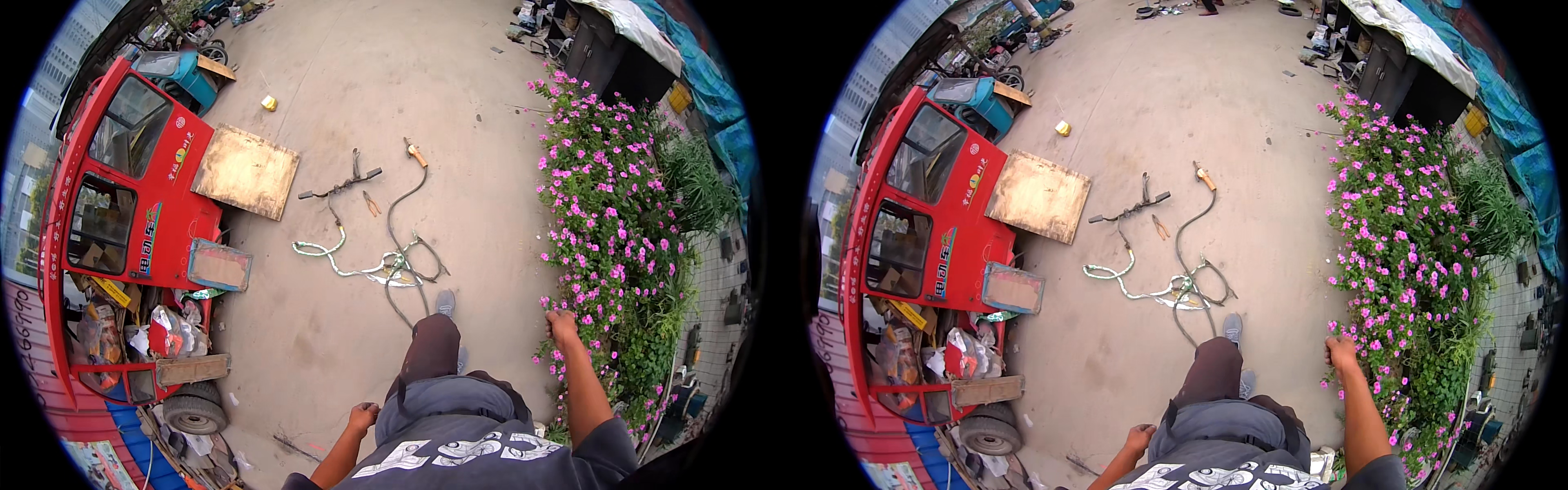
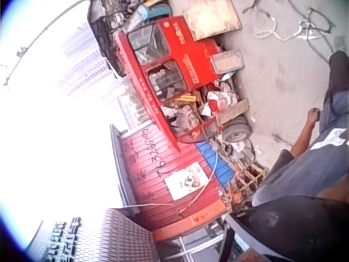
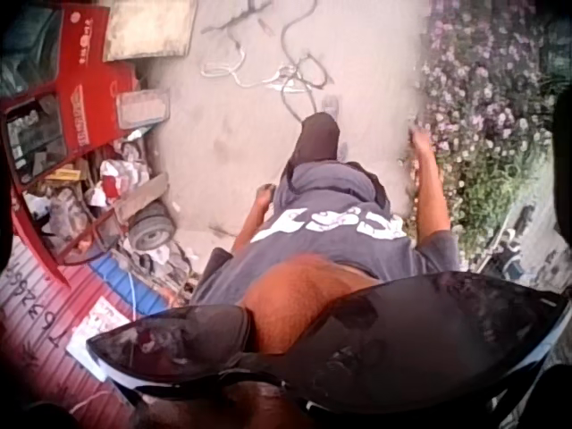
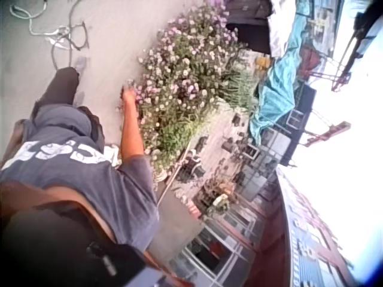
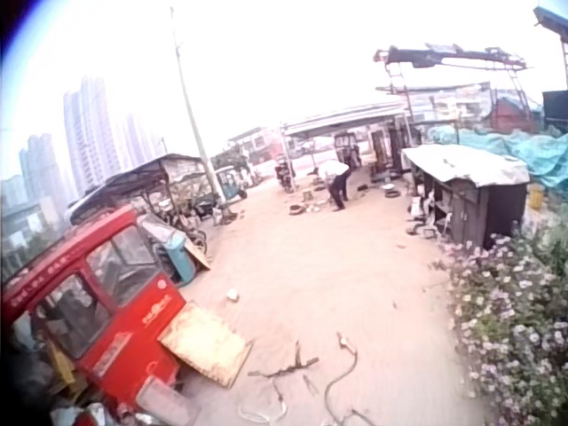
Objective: The person welds a metal frame using a welding torch and electrode. They position the torch, strike an arc, and weld along the joints of the frame while sparks and smoke are visible. The person adjusts the frame and continues welding different sections.
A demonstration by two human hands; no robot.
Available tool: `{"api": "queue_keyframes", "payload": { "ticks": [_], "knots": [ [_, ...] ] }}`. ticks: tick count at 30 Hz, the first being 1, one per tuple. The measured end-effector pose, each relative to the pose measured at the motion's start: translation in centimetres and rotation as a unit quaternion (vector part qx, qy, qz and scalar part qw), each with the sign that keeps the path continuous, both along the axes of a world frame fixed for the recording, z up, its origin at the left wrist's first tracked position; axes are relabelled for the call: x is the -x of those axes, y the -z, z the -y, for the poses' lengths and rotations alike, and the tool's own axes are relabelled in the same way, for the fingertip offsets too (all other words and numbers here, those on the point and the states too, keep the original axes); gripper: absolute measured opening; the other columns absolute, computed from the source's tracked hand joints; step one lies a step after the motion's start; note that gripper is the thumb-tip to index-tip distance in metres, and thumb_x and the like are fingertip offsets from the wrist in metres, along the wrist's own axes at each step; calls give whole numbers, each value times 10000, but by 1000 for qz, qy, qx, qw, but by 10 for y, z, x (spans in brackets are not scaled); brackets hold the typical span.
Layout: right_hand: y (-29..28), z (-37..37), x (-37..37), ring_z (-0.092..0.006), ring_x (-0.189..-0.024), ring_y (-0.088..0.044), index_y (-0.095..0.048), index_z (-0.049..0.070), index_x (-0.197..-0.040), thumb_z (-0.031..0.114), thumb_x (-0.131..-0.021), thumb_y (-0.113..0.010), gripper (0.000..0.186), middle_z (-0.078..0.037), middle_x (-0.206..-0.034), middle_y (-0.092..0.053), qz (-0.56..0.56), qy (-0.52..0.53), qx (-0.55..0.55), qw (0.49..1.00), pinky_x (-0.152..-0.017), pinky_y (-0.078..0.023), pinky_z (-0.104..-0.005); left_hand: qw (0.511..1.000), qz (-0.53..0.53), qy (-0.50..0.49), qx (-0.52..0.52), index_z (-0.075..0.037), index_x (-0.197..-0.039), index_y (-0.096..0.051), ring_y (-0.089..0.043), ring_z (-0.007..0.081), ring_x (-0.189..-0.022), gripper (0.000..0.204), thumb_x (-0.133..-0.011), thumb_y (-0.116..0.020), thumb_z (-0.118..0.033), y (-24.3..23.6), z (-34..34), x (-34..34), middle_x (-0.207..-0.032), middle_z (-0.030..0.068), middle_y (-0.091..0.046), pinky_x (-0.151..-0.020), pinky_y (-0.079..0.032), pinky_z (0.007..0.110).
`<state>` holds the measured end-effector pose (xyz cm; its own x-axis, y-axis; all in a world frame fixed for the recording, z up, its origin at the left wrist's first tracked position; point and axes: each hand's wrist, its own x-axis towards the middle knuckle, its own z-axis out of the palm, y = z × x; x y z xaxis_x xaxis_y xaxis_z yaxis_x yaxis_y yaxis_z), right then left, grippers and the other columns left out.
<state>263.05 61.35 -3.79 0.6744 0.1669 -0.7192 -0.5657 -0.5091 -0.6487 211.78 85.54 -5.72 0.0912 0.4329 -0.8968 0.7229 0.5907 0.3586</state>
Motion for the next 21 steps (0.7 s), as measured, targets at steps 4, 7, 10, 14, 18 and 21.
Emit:
{"api": "queue_keyframes", "payload": {
  "ticks": [4, 7, 10, 14, 18, 21],
  "knots": [
    [0, -91, -55, -129, -518, -516, -573, 54, -760, 175, -914, -625, 203, -18, -645, -549, -10, -79, -34, 996, -468, -431, -283, 995, 38, -94, 6, 93, -1189, -578, -714, 271, -856, 359, -952, -579, -178, 35, -70, -77, -1000, 179, -699, -761, -586, 374],
    [8, -142, -76, -136, -527, -523, -587, 33, -784, 147, -917, -615, 178, -32, -656, -562, -42, -102, -43, 993, -471, -441, -288, 993, 20, -116, 3, 107, -1211, -546, -716, 314, -872, 366, -958, -569, -157, 70, -124, -120, -1009, 205, -692, -737, -595, 403],
    [14, -190, -96, -141, -537, -536, -615, 19, -814, 160, -932, -621, 184, -39, -670, -577, -82, -127, -42, 988, -493, -460, -294, 992, 4, -123, 25, 111, -1216, -540, -716, 330, -867, 363, -957, -567, -142, 80, -166, -186, -1013, 212, -689, -723, -599, 421],
    [-13, -284, -132, -122, -579, -553, -625, 16, -818, 178, -944, -623, 205, -33, -690, -593, -77, -228, -43, 970, -504, -460, -277, 988, 78, -130, -11, 102, -1206, -549, -715, 310, -858, 360, -955, -571, -156, 57, -238, -272, -1003, 200, -689, -731, -594, 397],
    [-17, -369, -178, -109, -568, -533, -614, 21, -802, 175, -945, -622, 210, -21, -682, -578, -103, -309, -78, 942, -504, -449, -266, 974, 139, -164, -69, 83, -1175, -584, -703, 200, -815, 331, -955, -574, -164, 32, -295, -354, -964, 134, -705, -720, -559, 304],
    [-11, -435, -223, -100, -588, -545, -636, -3, -853, 197, -958, -613, 227, -23, -702, -594, -108, -424, -67, 897, -522, -463, -255, 963, 157, -201, -92, 99, -1181, -575, -703, 205, -834, 356, -960, -579, -181, 16, -317, -397, -979, 148, -703, -733, -553, 302]
  ]
}}
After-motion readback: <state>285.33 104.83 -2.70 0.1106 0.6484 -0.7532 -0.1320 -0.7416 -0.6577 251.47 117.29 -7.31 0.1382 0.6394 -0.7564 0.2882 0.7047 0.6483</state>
